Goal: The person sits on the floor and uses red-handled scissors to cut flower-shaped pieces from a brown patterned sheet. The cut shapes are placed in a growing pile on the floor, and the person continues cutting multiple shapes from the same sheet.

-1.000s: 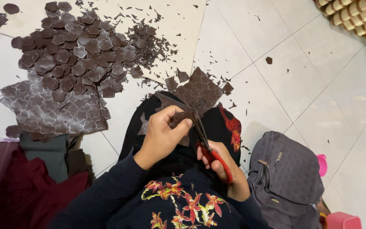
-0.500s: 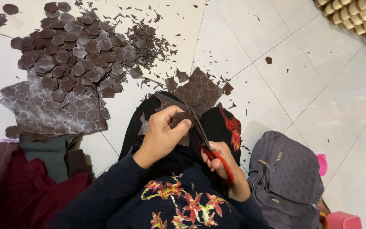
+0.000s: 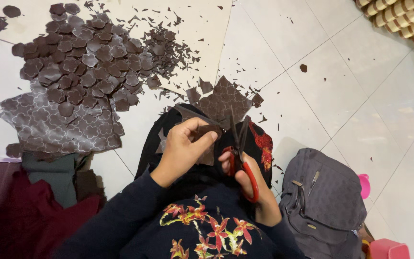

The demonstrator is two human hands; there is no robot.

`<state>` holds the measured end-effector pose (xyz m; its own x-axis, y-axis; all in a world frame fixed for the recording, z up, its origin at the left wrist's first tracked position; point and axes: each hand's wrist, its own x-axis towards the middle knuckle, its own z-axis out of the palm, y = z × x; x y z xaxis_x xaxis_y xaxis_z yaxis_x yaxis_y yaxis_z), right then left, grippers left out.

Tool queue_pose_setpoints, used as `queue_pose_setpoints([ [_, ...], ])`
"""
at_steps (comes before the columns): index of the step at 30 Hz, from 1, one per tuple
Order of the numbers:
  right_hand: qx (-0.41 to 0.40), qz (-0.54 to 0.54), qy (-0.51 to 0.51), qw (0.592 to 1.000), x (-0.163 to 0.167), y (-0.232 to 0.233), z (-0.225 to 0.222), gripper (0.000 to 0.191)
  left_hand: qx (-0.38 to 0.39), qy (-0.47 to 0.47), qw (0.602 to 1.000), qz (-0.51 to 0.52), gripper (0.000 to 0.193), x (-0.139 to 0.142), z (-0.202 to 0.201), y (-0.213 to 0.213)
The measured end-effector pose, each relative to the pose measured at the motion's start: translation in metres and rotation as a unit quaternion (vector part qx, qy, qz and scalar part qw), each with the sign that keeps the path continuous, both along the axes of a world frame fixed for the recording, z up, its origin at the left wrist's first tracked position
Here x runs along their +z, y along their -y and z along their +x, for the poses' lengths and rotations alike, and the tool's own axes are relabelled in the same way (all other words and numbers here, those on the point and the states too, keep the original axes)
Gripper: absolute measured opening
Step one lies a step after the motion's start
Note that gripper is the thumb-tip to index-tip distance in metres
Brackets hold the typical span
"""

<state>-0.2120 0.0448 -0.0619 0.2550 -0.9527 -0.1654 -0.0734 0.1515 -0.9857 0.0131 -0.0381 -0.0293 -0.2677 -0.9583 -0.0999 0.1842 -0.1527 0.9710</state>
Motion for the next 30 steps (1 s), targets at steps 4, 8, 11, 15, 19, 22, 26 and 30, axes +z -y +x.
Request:
queue_pose_setpoints([
  [4,-0.053,0.006,0.018,0.998,-0.02,0.009,0.01,0.05,-0.025,-0.005,0.999,0.023,0.012,-0.031,-0.009,0.0],
  [8,-0.155,0.091,0.021,0.983,-0.058,0.03,0.02,0.025,-0.001,0.037,0.999,0.018,0.016,-0.082,-0.03,-0.003],
  [11,-0.184,0.139,0.111,0.967,-0.094,0.044,0.029,0.019,0.011,-0.025,0.994,0.102,0.015,-0.125,-0.036,-0.001],
  [15,-0.151,0.19,0.156,0.958,-0.133,0.05,0.031,0.017,-0.013,-0.033,0.978,0.206,0.013,-0.165,-0.031,-0.001],
  [19,-0.128,0.18,0.167,0.961,-0.149,0.055,0.022,0.017,-0.01,-0.05,0.978,0.2,0.015,-0.17,-0.027,-0.001],
  [22,-0.136,0.165,0.156,0.964,-0.148,0.059,0.021,0.016,-0.019,-0.007,0.981,0.195,0.016,-0.165,-0.025,0.003],
  [26,-0.142,0.183,0.156,0.96,-0.146,0.061,0.024,0.022,0.038,0.008,0.976,0.216,0.017,-0.156,-0.012,0.014],
  [30,-0.175,0.268,0.191,0.928,-0.151,0.063,0.026,0.03,0.177,-0.053,0.961,0.205,0.023,-0.165,0.023,0.037],
])
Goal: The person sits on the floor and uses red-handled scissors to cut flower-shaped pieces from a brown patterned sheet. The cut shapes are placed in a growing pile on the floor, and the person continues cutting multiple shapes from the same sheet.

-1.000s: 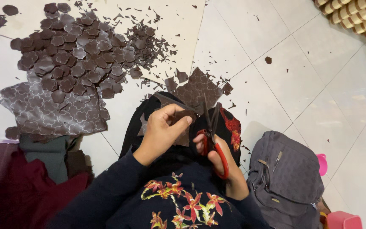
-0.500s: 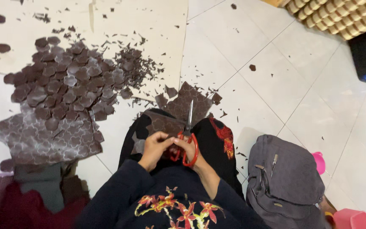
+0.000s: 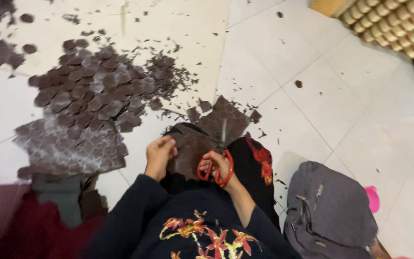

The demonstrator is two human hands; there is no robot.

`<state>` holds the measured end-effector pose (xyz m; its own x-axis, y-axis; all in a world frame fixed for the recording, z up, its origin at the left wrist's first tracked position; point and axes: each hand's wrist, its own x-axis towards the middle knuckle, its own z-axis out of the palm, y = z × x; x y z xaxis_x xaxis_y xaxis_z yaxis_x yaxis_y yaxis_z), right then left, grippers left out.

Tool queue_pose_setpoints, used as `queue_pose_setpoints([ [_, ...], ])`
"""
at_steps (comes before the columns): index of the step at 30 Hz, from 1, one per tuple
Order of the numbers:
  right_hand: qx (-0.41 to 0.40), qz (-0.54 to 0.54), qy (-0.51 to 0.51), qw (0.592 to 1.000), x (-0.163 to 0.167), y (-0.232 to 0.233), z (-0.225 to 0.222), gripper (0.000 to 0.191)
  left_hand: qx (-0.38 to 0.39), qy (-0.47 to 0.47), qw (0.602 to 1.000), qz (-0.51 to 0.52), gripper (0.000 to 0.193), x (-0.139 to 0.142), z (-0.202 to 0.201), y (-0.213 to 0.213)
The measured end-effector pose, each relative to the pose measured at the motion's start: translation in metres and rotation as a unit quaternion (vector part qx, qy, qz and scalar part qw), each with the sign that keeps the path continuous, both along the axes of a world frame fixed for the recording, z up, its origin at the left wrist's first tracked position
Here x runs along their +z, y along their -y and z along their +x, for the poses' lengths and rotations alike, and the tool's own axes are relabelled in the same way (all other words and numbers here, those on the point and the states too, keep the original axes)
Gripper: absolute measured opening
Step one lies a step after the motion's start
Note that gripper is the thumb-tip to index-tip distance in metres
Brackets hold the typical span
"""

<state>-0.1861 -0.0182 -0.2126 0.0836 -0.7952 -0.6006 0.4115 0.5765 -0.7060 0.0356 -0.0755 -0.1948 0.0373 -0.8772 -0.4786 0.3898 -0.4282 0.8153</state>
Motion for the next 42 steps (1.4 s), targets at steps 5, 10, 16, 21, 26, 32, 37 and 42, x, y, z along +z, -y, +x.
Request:
queue_pose_setpoints([
  [5,-0.019,0.011,0.05,0.999,-0.016,-0.001,0.0,0.036,0.149,-0.002,0.989,-0.025,0.027,-0.021,0.063,0.051],
  [10,-0.003,0.015,0.033,0.999,-0.029,-0.008,0.004,0.036,0.25,-0.042,0.967,0.011,0.031,-0.028,0.117,0.094],
  [16,0.005,-0.003,0.045,0.999,-0.032,-0.011,0.01,0.037,0.245,-0.02,0.968,0.041,0.042,-0.035,0.144,0.103],
  [21,0.01,-0.001,0.021,1.0,-0.03,-0.015,0.013,0.037,0.29,0.077,0.951,-0.074,0.044,-0.024,0.156,0.117],
  [26,0.005,-0.019,0.05,0.999,-0.033,-0.014,0.011,0.035,0.127,0.587,0.793,-0.099,0.059,-0.035,0.135,0.016],
  [32,0.011,-0.026,0.058,0.998,-0.033,-0.018,0.007,0.037,-0.007,0.758,0.649,0.061,0.078,-0.067,0.117,-0.103],
  [37,0.02,-0.061,0.06,0.996,-0.007,-0.006,-0.007,0.044,0.013,0.753,0.652,0.09,0.081,-0.078,0.123,-0.098],
  [42,-0.064,-0.092,-0.093,0.989,0.017,0.055,-0.013,0.038,0.01,0.745,0.659,0.101,0.079,-0.083,0.126,-0.097],
])
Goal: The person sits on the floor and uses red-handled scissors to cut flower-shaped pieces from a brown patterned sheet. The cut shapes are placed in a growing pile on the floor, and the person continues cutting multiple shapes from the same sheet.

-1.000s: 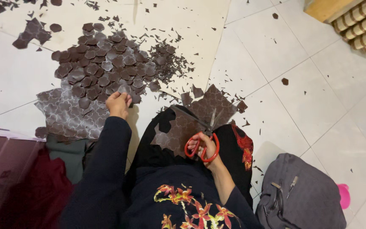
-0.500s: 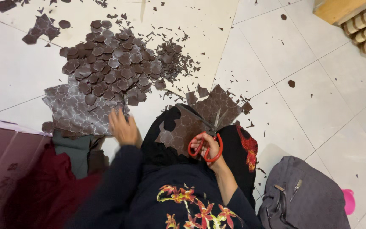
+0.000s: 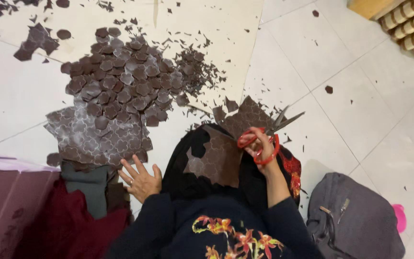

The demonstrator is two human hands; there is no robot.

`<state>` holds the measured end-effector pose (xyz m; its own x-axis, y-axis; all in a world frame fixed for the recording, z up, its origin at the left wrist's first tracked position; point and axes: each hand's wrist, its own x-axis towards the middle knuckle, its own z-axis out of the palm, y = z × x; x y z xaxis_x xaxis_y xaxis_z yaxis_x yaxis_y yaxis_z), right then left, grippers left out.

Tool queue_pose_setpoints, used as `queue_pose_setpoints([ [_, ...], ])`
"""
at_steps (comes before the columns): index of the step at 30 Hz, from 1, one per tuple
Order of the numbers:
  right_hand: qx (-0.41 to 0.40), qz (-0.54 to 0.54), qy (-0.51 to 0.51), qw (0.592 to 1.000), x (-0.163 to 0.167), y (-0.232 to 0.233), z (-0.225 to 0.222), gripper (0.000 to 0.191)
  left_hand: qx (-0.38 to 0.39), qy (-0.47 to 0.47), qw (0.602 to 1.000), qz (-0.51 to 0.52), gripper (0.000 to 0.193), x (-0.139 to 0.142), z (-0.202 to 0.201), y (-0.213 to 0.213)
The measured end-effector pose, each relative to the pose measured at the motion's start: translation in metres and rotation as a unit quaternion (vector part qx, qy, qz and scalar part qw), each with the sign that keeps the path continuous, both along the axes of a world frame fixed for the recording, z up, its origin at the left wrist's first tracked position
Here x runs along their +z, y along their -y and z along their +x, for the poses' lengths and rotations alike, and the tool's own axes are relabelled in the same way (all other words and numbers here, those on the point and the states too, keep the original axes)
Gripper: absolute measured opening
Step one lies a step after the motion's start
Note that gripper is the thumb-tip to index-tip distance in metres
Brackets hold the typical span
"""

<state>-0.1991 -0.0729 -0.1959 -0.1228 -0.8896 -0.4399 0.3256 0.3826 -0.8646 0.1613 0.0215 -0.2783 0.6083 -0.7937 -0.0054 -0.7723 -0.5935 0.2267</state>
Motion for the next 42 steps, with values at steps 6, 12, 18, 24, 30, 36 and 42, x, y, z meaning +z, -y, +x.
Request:
queue_pose_setpoints([
  [6,0.043,0.006,-0.041,0.998,-0.02,0.052,0.031,0.054,0.01,-0.014,1.0,0.017,0.079,0.007,-0.001,0.009],
  [12,0.07,-0.001,-0.352,0.933,-0.03,0.049,0.036,0.051,0.0,0.032,0.999,-0.011,0.079,0.004,-0.006,0.004],
  [18,0.146,0.087,-0.535,0.828,-0.024,0.041,0.033,0.051,-0.006,0.027,1.0,-0.012,0.08,0.005,-0.005,0.001],
  [24,0.187,0.11,-0.539,0.814,-0.021,0.043,0.033,0.049,-0.005,-0.021,1.0,-0.014,0.079,0.006,-0.007,0.001],
  [30,0.148,0.103,-0.567,0.804,-0.014,0.038,0.028,0.05,-0.005,0.003,1.0,0.001,0.079,0.001,-0.008,-0.001],
  [36,0.182,0.149,-0.571,0.786,-0.018,0.039,0.026,0.05,-0.015,0.009,1.0,0.01,0.077,-0.001,-0.005,0.0],
  [42,0.224,0.162,-0.562,0.779,-0.024,0.04,0.022,0.049,-0.005,-0.013,1.0,0.02,0.077,-0.003,-0.006,0.0],
])
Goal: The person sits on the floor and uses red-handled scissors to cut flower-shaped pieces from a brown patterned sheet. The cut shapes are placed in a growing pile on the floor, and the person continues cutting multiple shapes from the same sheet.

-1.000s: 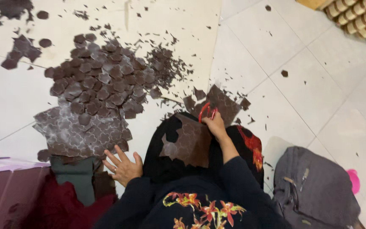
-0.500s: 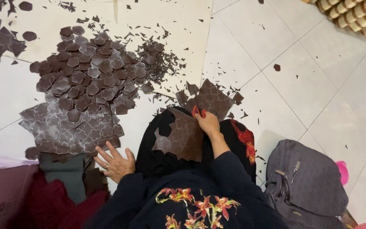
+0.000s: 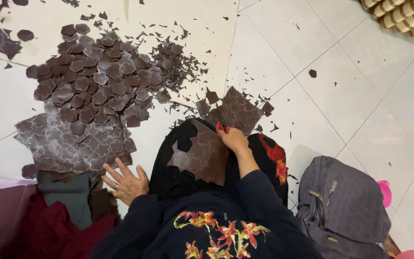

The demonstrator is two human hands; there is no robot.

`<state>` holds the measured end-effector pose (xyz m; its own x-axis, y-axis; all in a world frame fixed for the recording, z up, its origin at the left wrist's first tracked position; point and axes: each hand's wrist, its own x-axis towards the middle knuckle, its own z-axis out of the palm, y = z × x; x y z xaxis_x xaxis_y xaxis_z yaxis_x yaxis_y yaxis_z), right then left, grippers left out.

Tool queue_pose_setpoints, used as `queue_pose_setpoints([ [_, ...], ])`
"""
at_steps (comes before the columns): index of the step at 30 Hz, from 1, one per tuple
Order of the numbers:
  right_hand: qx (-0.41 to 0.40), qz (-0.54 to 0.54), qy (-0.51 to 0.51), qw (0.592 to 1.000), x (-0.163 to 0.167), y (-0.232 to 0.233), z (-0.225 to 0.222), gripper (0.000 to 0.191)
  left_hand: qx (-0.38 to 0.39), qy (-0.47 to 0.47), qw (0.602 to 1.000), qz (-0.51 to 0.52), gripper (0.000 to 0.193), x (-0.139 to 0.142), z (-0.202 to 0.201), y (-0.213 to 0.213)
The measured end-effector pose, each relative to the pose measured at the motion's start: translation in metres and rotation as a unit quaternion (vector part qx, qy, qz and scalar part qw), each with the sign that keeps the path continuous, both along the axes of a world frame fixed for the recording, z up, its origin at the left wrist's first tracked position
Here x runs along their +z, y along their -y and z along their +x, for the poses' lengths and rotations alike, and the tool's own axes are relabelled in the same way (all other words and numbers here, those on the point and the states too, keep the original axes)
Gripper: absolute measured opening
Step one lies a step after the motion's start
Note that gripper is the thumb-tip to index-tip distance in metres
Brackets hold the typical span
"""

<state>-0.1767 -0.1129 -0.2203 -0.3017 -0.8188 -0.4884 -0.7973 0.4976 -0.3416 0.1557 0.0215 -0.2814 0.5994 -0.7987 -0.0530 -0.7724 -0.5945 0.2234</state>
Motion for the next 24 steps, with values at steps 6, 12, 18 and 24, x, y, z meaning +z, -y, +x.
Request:
queue_pose_setpoints([
  [6,-0.026,-0.029,-0.011,0.999,0.0,-0.001,0.002,0.051,-0.007,0.002,1.0,-0.005,0.075,-0.001,0.001,0.0],
  [12,-0.031,-0.044,-0.012,0.998,0.002,0.006,-0.005,0.056,-0.004,0.002,1.0,-0.011,0.075,-0.001,-0.001,0.0],
  [18,-0.009,-0.065,-0.033,0.997,0.007,0.024,-0.018,0.07,-0.005,0.003,1.0,-0.01,0.076,0.0,-0.002,0.001],
  [24,0.018,-0.023,-0.044,0.999,0.005,0.028,-0.014,0.082,-0.007,0.027,0.999,-0.027,0.075,-0.005,-0.006,0.001],
])
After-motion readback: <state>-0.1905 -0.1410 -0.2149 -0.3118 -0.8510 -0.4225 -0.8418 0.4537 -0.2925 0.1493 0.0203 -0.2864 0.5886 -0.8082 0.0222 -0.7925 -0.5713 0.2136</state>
